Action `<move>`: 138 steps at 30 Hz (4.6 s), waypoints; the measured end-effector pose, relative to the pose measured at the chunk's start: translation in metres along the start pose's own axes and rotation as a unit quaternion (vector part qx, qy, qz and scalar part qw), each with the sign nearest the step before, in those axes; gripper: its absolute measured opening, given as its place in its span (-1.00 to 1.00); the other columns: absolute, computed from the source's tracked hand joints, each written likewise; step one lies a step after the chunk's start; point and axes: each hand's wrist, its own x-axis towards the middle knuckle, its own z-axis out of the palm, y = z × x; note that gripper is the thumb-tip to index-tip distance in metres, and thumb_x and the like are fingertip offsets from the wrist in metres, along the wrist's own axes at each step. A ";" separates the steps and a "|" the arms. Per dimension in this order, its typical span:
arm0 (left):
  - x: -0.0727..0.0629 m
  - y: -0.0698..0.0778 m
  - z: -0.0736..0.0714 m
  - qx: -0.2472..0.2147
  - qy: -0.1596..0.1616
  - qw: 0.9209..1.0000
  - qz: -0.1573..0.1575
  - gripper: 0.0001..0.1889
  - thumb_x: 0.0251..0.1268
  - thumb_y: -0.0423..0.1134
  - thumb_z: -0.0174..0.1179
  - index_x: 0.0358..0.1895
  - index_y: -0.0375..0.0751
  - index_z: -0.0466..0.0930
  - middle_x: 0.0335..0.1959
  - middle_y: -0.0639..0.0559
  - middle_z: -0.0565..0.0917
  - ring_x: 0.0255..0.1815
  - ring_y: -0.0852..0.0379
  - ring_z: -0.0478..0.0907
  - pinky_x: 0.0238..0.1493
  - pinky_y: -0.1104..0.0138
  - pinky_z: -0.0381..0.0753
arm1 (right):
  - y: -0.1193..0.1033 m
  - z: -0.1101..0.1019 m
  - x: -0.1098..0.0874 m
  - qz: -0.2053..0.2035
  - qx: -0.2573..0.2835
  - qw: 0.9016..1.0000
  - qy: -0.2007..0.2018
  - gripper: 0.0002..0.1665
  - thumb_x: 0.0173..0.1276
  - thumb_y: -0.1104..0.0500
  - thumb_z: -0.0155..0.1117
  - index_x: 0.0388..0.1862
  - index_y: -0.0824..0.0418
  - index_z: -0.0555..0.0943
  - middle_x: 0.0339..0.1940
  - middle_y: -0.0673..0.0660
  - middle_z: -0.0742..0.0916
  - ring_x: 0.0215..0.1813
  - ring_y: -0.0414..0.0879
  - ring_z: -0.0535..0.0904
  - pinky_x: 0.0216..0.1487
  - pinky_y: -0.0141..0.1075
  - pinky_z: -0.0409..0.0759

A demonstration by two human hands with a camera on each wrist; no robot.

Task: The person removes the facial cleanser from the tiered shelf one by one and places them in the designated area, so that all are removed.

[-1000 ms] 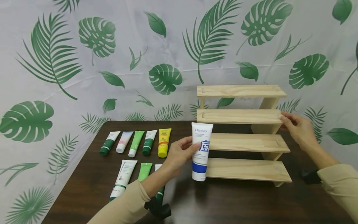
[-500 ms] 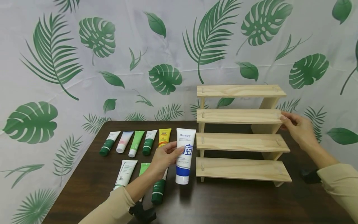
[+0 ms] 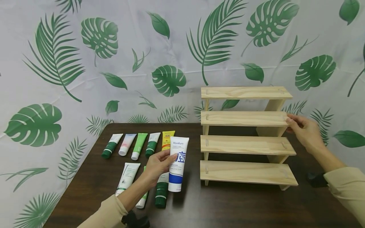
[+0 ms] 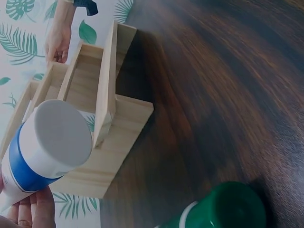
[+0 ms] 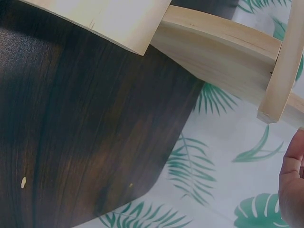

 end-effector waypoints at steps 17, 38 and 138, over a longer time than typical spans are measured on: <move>0.003 -0.011 -0.037 0.014 0.037 0.999 -0.023 -0.54 0.25 -0.21 0.24 0.18 -0.35 0.46 -0.17 -0.05 0.68 -0.28 0.22 0.58 -0.20 0.27 0.62 | 0.001 -0.001 0.002 0.003 0.004 1.000 0.002 -0.37 0.45 0.13 0.03 0.25 0.62 0.26 -0.36 -0.55 0.52 -0.44 -0.60 0.53 -0.38 -0.68 0.52; -0.004 -0.015 -0.078 0.103 0.063 0.991 -0.054 -0.42 0.25 -0.06 0.23 0.24 -0.32 0.40 -0.11 -0.08 0.62 -0.24 0.20 0.52 -0.12 0.30 0.59 | 0.002 0.000 0.001 0.000 -0.005 1.000 0.000 -0.38 0.46 0.13 0.02 0.26 0.62 0.25 -0.35 -0.55 0.50 -0.42 -0.62 0.52 -0.37 -0.69 0.51; -0.017 -0.062 -0.229 0.369 0.125 0.913 -0.117 -0.27 0.30 0.15 0.07 0.20 -0.53 0.35 0.19 -0.53 0.36 0.09 -0.34 0.40 0.05 -0.05 0.44 | 0.001 0.001 0.002 0.011 0.008 1.000 0.013 -0.39 0.44 0.12 0.06 0.25 0.58 0.31 -0.41 -0.60 0.53 -0.48 -0.59 0.53 -0.42 -0.69 0.50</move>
